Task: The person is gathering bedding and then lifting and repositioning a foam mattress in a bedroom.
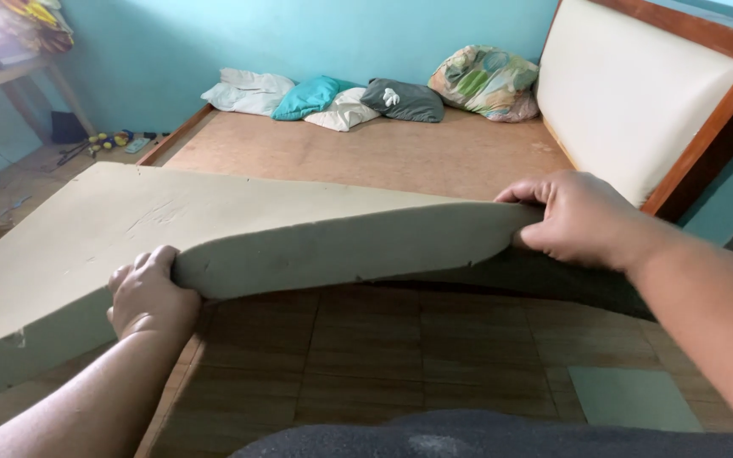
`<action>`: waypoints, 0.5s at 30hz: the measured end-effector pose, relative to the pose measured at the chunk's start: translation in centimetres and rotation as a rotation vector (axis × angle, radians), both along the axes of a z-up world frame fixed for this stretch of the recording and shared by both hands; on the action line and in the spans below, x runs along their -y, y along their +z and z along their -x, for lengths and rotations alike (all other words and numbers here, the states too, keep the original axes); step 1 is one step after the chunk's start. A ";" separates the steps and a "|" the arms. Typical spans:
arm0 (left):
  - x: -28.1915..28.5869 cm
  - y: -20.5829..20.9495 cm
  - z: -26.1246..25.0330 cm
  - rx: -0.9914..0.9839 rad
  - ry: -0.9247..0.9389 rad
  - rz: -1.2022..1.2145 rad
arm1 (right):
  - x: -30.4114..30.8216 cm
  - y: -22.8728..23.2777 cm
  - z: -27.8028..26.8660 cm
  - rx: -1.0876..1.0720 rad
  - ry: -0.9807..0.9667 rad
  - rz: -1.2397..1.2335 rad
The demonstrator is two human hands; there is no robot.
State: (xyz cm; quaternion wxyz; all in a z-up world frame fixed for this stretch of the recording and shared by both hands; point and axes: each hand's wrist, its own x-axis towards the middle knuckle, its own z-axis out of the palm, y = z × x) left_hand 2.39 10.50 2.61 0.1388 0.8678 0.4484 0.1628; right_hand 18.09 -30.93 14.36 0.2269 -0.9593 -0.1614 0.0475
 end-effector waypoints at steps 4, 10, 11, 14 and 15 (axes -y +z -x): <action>0.6 2.3 -1.3 0.070 -0.007 -0.021 | 0.2 -1.5 -1.3 -0.200 0.181 0.264; 0.5 4.4 -2.9 0.208 -0.130 -0.139 | -2.9 -3.5 5.4 -0.025 0.356 0.568; 0.6 4.7 -3.1 0.208 -0.136 -0.131 | -3.5 -3.8 6.4 0.000 0.342 0.561; 0.9 5.2 -3.5 0.193 -0.147 -0.117 | -5.8 -4.6 7.8 0.043 0.308 0.470; 0.9 5.4 -3.6 0.188 -0.152 -0.113 | -6.8 -4.7 8.0 0.071 0.285 0.385</action>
